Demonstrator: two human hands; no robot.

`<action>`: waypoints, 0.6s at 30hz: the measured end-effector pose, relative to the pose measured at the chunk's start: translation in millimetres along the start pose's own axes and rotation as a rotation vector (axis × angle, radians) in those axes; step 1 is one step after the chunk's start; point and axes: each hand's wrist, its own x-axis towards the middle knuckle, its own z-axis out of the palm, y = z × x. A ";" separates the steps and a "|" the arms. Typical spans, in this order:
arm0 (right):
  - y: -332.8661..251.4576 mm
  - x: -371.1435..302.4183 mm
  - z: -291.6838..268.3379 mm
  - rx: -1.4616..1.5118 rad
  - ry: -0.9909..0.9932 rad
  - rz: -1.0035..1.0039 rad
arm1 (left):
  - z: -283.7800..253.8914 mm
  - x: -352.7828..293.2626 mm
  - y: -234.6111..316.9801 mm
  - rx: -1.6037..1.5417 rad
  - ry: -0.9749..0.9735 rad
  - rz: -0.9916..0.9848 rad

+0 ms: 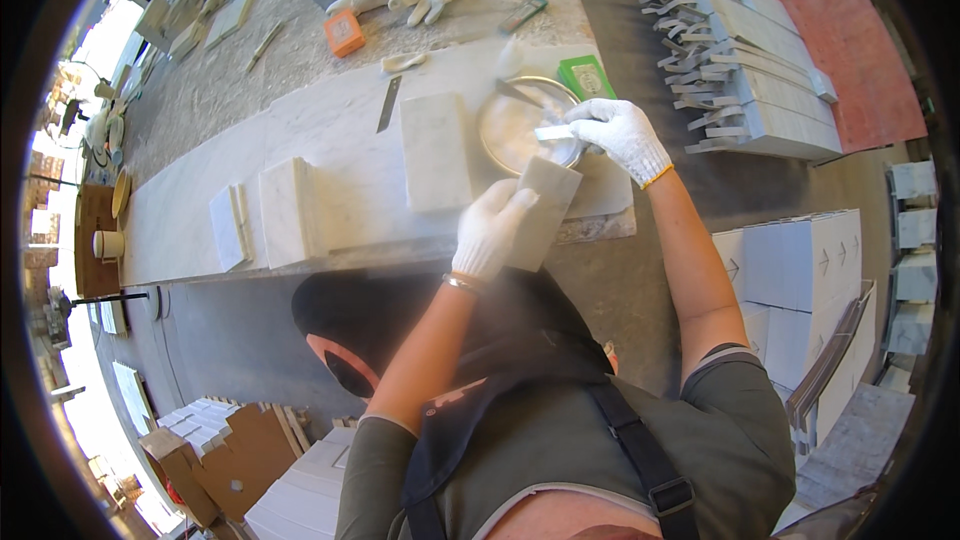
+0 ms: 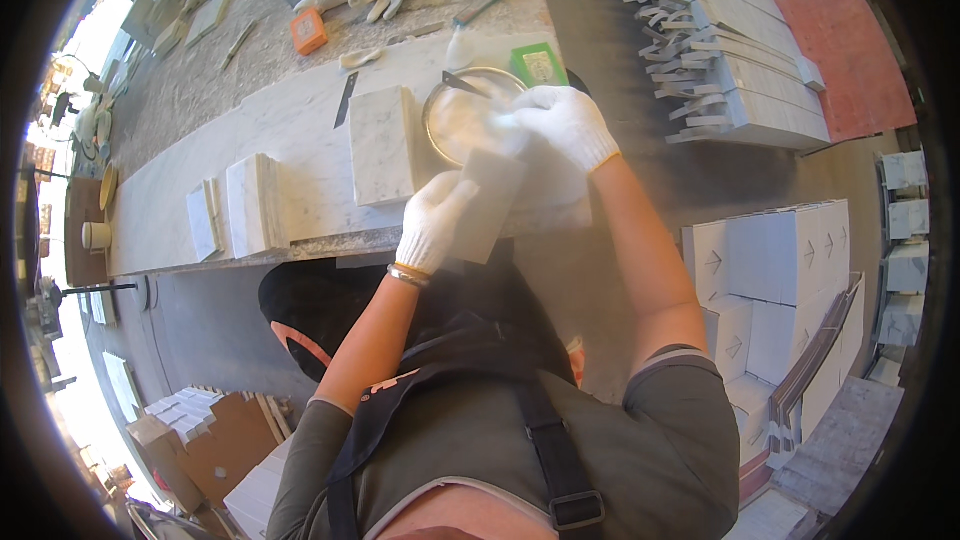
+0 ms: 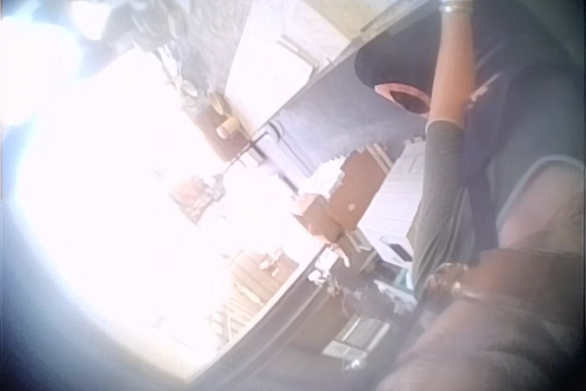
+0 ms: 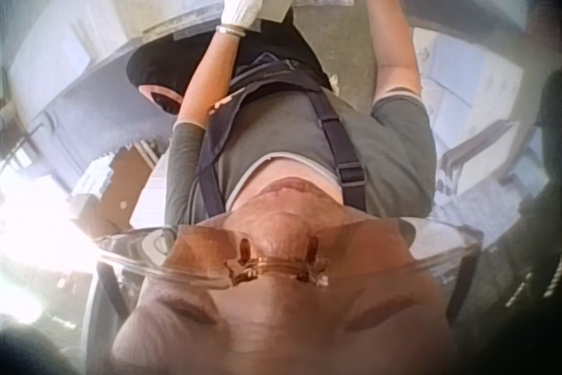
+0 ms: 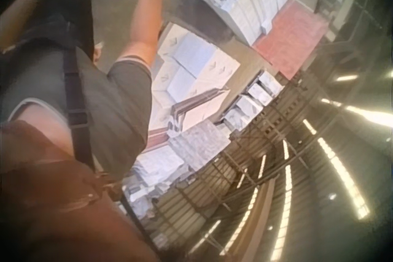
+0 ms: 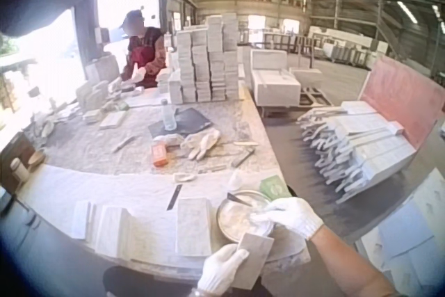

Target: The person applies a white paste to the edges of rectangular white tiles using a small metal spatula, then wipes the edges with a green sponge. The tiles are handled one at a time and placed back on the workbench after treatment.

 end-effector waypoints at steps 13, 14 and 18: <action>-6.7 -13.4 -15.9 0.346 -0.103 0.160 | -1.8 -1.0 2.7 -0.005 -0.016 -0.023; -8.7 -14.9 -16.2 0.345 -0.110 0.147 | -2.3 -1.7 3.9 -0.013 -0.018 -0.029; -15.0 -20.3 -15.8 0.300 -0.117 0.092 | -2.3 -3.5 7.2 -0.020 -0.011 -0.017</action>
